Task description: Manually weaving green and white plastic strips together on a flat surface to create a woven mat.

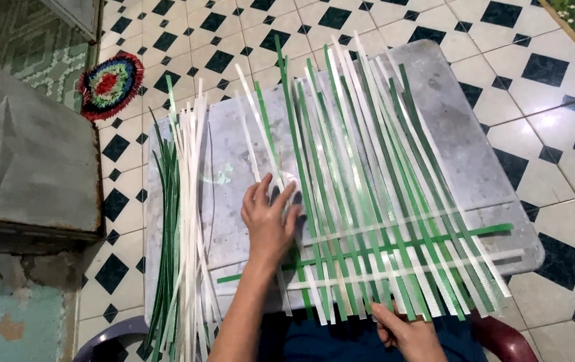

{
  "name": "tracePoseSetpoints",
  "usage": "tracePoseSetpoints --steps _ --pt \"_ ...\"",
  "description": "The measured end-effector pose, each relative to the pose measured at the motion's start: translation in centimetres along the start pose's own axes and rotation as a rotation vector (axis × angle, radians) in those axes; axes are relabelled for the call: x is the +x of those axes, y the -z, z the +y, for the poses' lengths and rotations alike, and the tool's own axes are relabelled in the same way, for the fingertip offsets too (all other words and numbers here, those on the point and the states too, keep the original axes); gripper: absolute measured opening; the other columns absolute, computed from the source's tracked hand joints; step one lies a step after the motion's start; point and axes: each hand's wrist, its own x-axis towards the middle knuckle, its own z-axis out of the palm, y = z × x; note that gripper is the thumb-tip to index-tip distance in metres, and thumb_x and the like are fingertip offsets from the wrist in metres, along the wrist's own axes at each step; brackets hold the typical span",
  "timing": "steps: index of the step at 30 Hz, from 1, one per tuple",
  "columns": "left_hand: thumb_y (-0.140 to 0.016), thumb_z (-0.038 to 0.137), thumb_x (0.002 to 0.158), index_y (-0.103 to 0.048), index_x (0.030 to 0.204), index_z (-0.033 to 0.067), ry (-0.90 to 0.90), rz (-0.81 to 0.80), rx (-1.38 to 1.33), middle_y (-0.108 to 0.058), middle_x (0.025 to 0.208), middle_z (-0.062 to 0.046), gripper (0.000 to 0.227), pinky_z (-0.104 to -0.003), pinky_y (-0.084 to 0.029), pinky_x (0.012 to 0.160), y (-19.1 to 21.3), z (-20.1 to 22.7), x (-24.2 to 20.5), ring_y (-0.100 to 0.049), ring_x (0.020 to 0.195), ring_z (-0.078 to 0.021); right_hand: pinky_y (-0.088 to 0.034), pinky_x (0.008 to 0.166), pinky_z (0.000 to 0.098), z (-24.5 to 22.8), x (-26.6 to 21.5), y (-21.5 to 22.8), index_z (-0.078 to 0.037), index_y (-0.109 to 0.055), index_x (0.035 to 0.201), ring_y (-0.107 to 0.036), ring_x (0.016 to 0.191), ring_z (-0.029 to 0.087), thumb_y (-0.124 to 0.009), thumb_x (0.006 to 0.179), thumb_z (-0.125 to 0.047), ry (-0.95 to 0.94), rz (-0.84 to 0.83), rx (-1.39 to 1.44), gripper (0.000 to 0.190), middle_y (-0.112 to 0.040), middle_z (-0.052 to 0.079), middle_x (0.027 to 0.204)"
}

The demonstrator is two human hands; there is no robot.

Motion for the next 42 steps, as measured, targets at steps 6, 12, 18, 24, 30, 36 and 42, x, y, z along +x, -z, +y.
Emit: tracePoseSetpoints --steps 6,12,18,24,30,36,42 --pt "-0.061 0.017 0.089 -0.055 0.134 0.0159 0.103 -0.128 0.142 -0.043 0.148 -0.016 0.045 -0.057 -0.025 0.112 1.6 -0.4 -1.7 -0.031 0.137 -0.0356 -0.041 0.061 0.0437 0.6 0.7 0.3 0.008 -0.06 0.063 -0.05 0.057 0.032 -0.075 0.09 -0.017 -0.01 -0.011 -0.012 0.04 -0.056 0.022 0.06" --pt "-0.05 0.004 0.094 -0.045 0.14 -0.0007 -0.057 -0.148 -0.049 -0.042 0.148 -0.02 0.047 -0.053 -0.027 0.113 0.1 -1.3 -4.3 -0.033 0.141 -0.0361 -0.038 0.051 0.0405 0.9 0.5 0.1 0.007 -0.059 0.062 -0.047 0.049 0.03 -0.071 0.092 -0.009 0.128 -0.057 0.029 0.036 -0.054 0.022 0.054" --pt "-0.052 -0.004 0.089 -0.044 0.14 -0.0011 -0.053 -0.197 -0.076 -0.042 0.147 -0.021 0.052 -0.051 -0.024 0.115 1.5 0.4 -5.2 -0.034 0.14 -0.0354 -0.039 0.065 0.0445 0.0 -0.2 0.0 0.007 -0.061 0.061 -0.049 0.06 0.03 -0.075 0.089 -0.026 -0.068 0.041 -0.049 0.046 -0.057 0.02 0.061" --pt "-0.054 0.016 0.096 -0.051 0.138 0.0072 -0.193 -0.108 0.008 -0.044 0.149 -0.012 0.043 -0.056 -0.019 0.116 -0.2 -0.8 -3.5 -0.031 0.143 -0.0331 -0.044 0.053 0.0394 0.4 0.3 0.3 0.01 -0.065 0.068 -0.054 0.053 0.03 -0.073 0.09 -0.009 0.124 -0.007 -0.072 0.031 -0.06 0.023 0.059" --pt "-0.058 0.008 0.091 -0.038 0.147 0.015 -0.259 -0.177 0.063 -0.03 0.156 -0.009 0.06 -0.056 -0.01 0.119 0.8 -0.2 -3.4 -0.018 0.147 -0.0326 -0.041 0.061 0.0392 -0.3 -0.4 -0.3 0.007 -0.059 0.057 -0.049 0.056 0.028 -0.075 0.09 -0.021 -0.017 0.049 -0.064 0.046 -0.057 0.02 0.058" --pt "-0.061 0.066 0.08 -0.006 0.155 0.0119 -0.395 -0.639 0.078 -0.007 0.162 -0.01 0.107 -0.06 0.012 0.112 5.7 -0.1 -3.9 0.008 0.148 -0.0332 -0.041 0.064 0.0369 -1.4 -2.0 -1.1 0.018 -0.078 0.094 -0.05 0.064 0.028 -0.071 0.092 -0.019 -0.111 0.08 0.05 0.038 -0.064 0.023 0.073" --pt "-0.076 0.073 0.066 -0.009 0.153 0.0044 -0.46 -0.694 0.126 -0.01 0.161 -0.014 0.129 -0.064 0.008 0.111 5.3 0.6 -3.3 0.002 0.148 -0.0348 -0.042 0.065 0.0369 -1.4 -2.3 -1.1 0.016 -0.076 0.082 -0.052 0.065 0.027 -0.071 0.092 -0.015 -0.056 0.071 0.019 0.033 -0.065 0.024 0.072"
